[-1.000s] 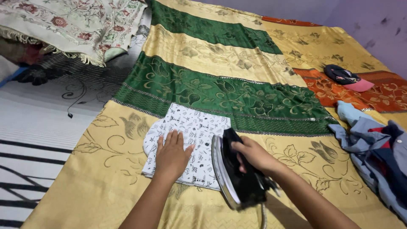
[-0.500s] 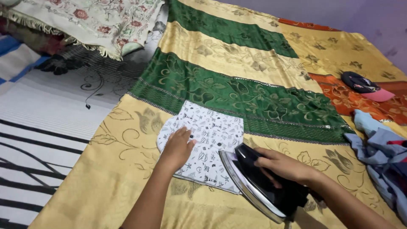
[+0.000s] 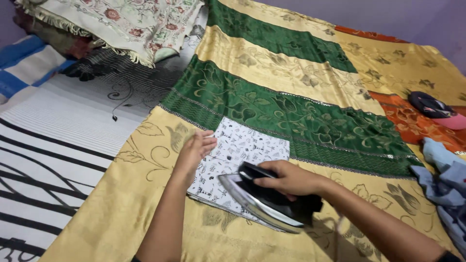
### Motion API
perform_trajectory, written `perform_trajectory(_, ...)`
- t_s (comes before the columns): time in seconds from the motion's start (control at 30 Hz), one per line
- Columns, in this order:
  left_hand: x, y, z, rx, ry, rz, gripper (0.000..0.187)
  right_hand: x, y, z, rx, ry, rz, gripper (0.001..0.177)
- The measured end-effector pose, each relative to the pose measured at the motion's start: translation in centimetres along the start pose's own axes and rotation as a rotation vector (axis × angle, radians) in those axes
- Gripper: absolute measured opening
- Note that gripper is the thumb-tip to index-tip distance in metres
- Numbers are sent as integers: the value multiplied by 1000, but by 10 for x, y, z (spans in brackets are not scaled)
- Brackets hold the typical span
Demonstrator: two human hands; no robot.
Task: Ironing a patterned white shirt on a bed.
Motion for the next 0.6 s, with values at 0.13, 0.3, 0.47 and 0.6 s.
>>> perform_trajectory(0.13, -3, 21, -13, -104, 75, 44, 68, 32, -36, 21, -39, -82, -81, 33)
perform_trajectory(0.3, -19, 51, -37, -102, 248, 148, 70, 56, -70, 50, -59, -186, -184, 31)
perform_trajectory(0.47, -10, 37, -49, -132, 233, 167, 60, 44, -76, 49, -148, -161, -160, 31)
perform_trajectory(0.6, -3, 24, -31, 58, 107, 193, 45, 24, -69, 39, -227, -92, -60, 33)
Point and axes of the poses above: each hand's wrist, its own x-axis towards the middle knuckle, its own z-axis out of the palm, y = z × x, the point moved 8 cm from there along x, towards the middle knuckle
